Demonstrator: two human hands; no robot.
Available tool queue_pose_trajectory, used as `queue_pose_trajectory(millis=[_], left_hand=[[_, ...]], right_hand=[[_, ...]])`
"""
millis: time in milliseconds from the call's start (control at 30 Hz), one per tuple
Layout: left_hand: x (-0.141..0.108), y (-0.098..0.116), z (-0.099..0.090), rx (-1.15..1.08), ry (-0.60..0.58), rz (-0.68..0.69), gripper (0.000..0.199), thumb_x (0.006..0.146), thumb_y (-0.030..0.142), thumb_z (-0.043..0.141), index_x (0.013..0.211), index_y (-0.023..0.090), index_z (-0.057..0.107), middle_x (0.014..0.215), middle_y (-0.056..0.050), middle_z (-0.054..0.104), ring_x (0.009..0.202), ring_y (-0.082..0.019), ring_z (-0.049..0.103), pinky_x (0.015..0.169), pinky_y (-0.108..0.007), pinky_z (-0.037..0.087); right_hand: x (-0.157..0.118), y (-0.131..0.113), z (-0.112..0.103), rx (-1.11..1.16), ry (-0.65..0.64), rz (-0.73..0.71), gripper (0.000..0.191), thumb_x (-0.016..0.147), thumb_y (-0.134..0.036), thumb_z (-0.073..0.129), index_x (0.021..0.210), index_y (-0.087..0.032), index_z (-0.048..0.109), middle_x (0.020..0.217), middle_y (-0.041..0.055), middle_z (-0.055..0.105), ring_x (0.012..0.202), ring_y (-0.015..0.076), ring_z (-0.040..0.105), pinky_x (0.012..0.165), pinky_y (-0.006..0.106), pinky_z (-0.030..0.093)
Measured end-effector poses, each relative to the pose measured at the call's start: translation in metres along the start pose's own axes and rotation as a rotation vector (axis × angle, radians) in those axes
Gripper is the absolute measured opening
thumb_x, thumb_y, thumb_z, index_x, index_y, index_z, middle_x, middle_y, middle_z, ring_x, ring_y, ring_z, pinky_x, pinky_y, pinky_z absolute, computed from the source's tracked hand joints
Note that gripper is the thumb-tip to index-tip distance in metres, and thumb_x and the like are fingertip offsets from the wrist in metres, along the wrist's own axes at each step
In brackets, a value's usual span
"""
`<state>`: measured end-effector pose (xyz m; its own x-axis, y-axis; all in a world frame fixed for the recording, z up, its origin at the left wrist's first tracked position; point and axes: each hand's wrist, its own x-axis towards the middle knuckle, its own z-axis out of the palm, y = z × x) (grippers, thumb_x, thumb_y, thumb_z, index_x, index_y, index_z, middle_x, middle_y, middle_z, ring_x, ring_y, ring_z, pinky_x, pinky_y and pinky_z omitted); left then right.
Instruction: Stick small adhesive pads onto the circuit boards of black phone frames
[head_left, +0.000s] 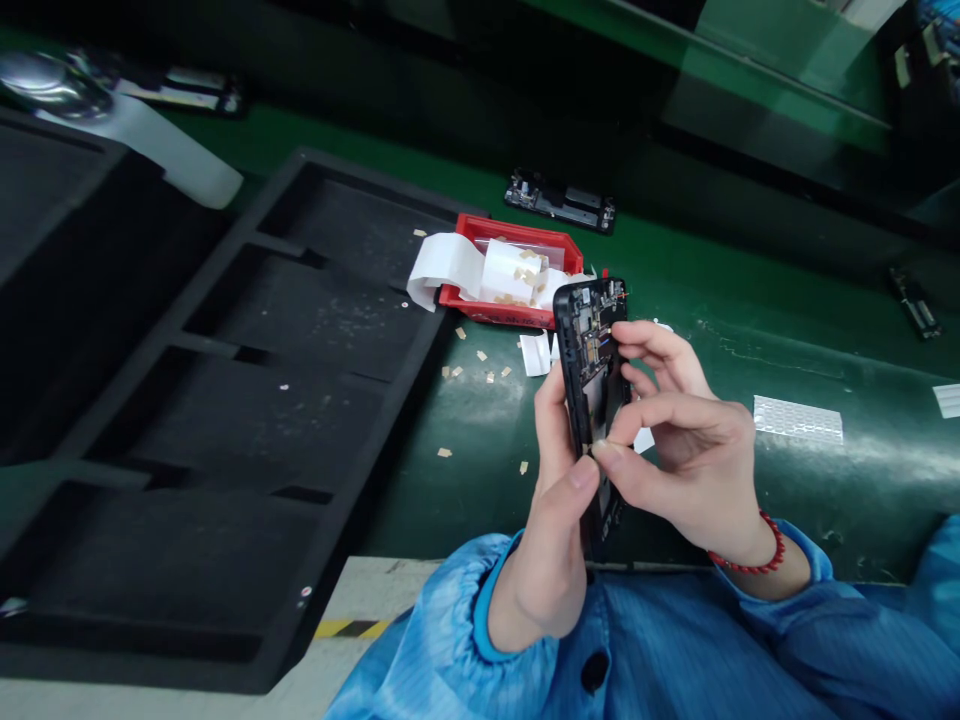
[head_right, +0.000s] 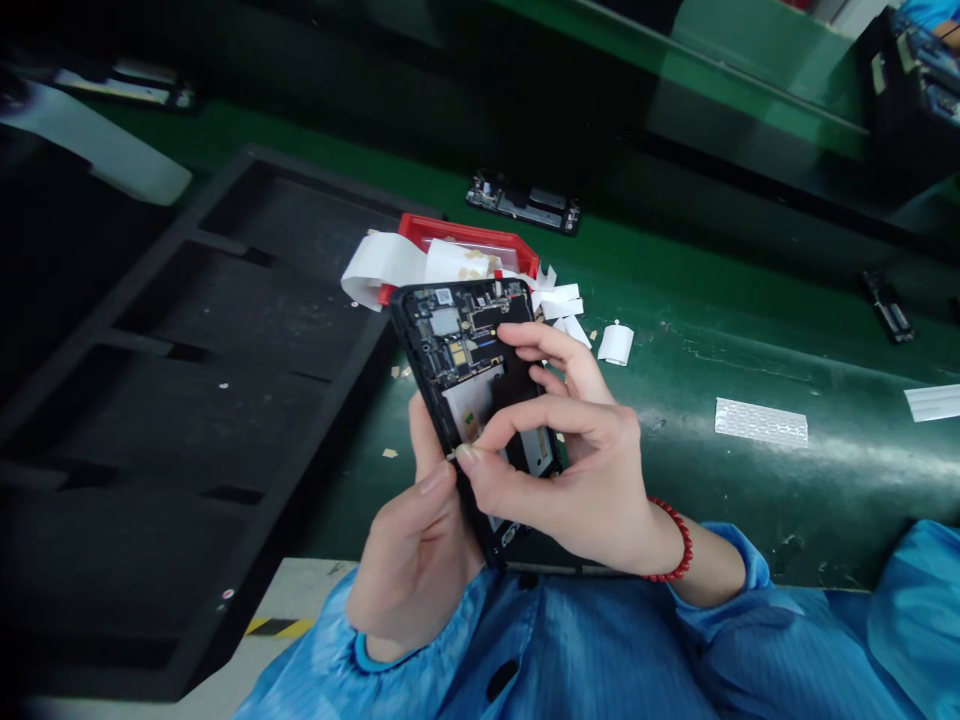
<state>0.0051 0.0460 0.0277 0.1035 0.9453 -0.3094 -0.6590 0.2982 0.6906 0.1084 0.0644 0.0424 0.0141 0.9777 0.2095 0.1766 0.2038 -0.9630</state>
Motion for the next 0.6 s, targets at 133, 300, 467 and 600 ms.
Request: queue_pose_trajectory(millis=[133,300,467,600], left_hand=[[-0.0018,0.0017,0.002,-0.057,-0.025,-0.008,0.049,0.09,0.043,0.062,0.138,0.034,0.059,0.138,0.0,0.066,0.143,-0.029,0.051,0.119,-0.04,0.044],[-0.0005,0.0064,-0.0011,-0.018,-0.022,-0.006,0.042,0.092,0.038,0.062,0.133,0.035,0.063,0.138,0.002,0.067,0.141,-0.029,0.053,0.119,-0.041,0.044],[0.0003,0.0065,-0.0056,-0.015,-0.077,-0.009,0.044,0.091,0.044,0.064,0.134,0.036,0.063,0.136,0.001,0.068,0.141,-0.031,0.052,0.117,-0.043,0.047],[-0.0043,0.0058,-0.0017,-0.038,-0.035,-0.048,0.05,0.088,0.045,0.063,0.138,0.036,0.061,0.137,0.0,0.067,0.148,-0.03,0.044,0.117,-0.043,0.046]], right_hand=[[0.0003,-0.0005,0.0006,0.001,0.007,-0.01,0.015,0.078,-0.014,0.08,0.069,-0.022,0.07,0.139,0.0062,0.059,0.131,0.0267,0.058,0.11,0.041,0.051],[-0.0007,-0.0011,0.0023,-0.003,0.017,-0.006,0.015,0.078,-0.013,0.079,0.068,-0.022,0.07,0.137,0.006,0.061,0.13,0.0278,0.059,0.108,0.041,0.052],[-0.0022,-0.0018,0.0031,-0.042,0.038,-0.025,0.014,0.077,-0.015,0.079,0.069,-0.022,0.07,0.138,0.0065,0.06,0.13,0.0285,0.059,0.108,0.042,0.052],[-0.0016,-0.0028,0.0013,-0.007,0.009,-0.022,0.015,0.077,-0.013,0.079,0.07,-0.022,0.07,0.138,0.0061,0.06,0.131,0.0276,0.058,0.11,0.041,0.05]])
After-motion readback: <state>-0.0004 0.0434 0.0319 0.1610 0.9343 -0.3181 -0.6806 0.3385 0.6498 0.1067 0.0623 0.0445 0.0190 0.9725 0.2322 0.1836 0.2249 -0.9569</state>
